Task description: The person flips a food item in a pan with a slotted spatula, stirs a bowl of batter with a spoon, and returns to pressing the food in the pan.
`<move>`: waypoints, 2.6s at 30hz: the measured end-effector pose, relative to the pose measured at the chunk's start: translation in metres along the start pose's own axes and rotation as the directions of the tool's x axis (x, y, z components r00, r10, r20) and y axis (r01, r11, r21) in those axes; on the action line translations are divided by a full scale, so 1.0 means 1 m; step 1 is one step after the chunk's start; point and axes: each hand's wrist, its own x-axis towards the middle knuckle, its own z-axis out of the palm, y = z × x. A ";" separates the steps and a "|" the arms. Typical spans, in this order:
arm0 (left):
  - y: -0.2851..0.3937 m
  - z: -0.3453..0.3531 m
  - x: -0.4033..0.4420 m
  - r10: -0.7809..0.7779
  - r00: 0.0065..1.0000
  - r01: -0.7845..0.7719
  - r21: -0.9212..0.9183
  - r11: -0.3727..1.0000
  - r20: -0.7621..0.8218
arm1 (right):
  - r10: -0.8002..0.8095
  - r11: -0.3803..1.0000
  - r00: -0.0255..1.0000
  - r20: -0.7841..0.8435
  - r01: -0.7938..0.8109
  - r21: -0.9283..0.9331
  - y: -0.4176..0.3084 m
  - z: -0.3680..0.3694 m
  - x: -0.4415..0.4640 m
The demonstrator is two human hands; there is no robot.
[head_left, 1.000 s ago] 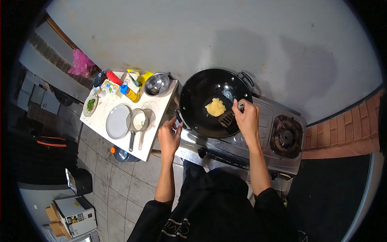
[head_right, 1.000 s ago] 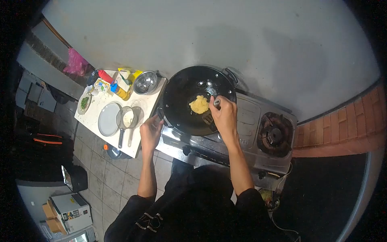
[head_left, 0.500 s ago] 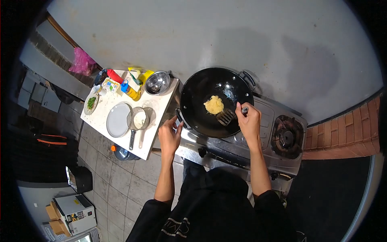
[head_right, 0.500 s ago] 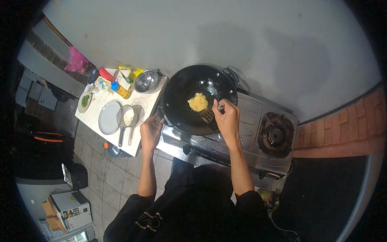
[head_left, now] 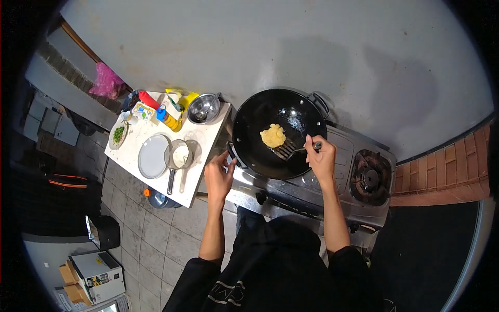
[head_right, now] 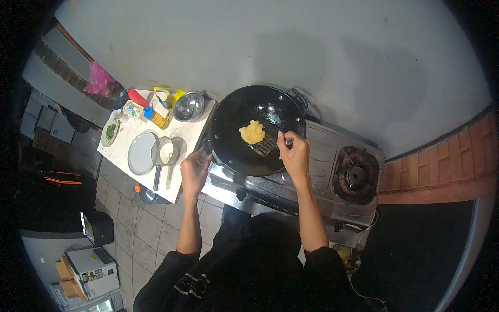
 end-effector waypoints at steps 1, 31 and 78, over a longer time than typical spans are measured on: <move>0.002 0.000 0.000 -0.024 1.000 0.024 -0.013 1.000 0.007 | 0.045 0.998 0.998 -0.034 -0.044 0.040 0.007 0.002 -0.003; -0.001 -0.001 -0.001 -0.011 1.000 0.011 -0.014 1.000 -0.003 | -0.062 0.990 0.986 -0.152 0.080 0.116 -0.004 0.026 0.030; 0.011 -0.008 -0.004 -0.042 0.999 0.042 -0.044 0.998 0.014 | 0.196 0.963 0.970 -0.143 -0.164 0.213 -0.009 -0.029 0.019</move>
